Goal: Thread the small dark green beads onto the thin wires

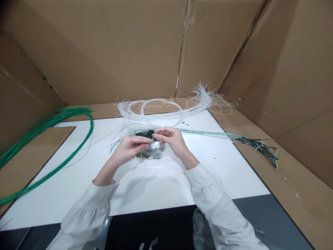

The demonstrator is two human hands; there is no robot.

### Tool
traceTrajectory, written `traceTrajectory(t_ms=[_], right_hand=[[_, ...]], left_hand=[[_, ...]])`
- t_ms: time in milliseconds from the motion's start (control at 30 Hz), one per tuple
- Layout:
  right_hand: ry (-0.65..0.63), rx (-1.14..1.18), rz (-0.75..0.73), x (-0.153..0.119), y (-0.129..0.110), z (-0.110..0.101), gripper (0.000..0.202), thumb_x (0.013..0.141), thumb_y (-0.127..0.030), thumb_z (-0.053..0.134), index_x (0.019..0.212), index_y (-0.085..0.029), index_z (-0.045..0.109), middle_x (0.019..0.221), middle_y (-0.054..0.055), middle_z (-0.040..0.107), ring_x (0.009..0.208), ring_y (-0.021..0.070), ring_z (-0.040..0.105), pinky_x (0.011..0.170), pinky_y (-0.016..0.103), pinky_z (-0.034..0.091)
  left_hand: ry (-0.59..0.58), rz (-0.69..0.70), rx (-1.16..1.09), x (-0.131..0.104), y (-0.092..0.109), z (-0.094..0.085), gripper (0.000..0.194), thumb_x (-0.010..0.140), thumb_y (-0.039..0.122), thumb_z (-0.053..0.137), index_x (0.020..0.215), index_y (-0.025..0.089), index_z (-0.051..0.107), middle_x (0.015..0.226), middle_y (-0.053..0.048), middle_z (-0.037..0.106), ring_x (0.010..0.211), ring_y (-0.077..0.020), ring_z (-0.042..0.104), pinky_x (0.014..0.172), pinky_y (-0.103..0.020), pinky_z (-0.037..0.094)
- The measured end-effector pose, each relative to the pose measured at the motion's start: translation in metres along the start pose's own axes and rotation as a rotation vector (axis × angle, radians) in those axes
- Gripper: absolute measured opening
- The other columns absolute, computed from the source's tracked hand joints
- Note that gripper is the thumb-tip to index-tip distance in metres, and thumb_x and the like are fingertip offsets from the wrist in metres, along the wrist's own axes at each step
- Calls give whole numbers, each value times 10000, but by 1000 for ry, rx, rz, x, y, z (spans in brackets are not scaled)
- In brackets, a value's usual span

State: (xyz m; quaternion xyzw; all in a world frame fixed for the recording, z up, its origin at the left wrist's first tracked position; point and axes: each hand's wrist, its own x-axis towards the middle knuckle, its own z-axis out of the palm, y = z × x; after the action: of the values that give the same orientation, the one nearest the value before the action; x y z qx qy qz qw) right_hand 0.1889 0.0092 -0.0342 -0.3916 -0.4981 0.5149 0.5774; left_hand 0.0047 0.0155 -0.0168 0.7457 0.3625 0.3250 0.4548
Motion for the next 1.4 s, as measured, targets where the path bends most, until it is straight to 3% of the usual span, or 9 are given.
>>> traceTrajectory(t_ms=[1033, 1267, 1400], right_hand=[[28, -168, 40, -1, -10, 1, 236, 543, -310, 757, 687, -142, 674, 718, 55, 682, 486, 93, 522, 400, 210, 372], [-60, -201, 85, -2, -8, -1, 348, 580, -301, 735, 878, -142, 654, 659, 38, 674, 546, 119, 562, 430, 205, 406], [-65, -239, 68, -2, -3, 0, 350, 568, -318, 735, 857, -140, 650, 660, 39, 664, 562, 129, 566, 414, 201, 406]], left_hand=[[-35, -2, 55, -1, 1, 0, 231, 740, 178, 559, 922, 175, 703, 957, -55, 697, 776, -186, 652, 714, -270, 519], [-23, -35, 57, -1, 1, 0, 227, 739, 186, 559, 915, 187, 702, 869, -55, 710, 762, -199, 655, 735, -303, 507], [6, -107, -22, 0, -1, 2, 157, 722, 200, 577, 830, 146, 677, 776, -73, 699, 750, -209, 660, 716, -312, 512]])
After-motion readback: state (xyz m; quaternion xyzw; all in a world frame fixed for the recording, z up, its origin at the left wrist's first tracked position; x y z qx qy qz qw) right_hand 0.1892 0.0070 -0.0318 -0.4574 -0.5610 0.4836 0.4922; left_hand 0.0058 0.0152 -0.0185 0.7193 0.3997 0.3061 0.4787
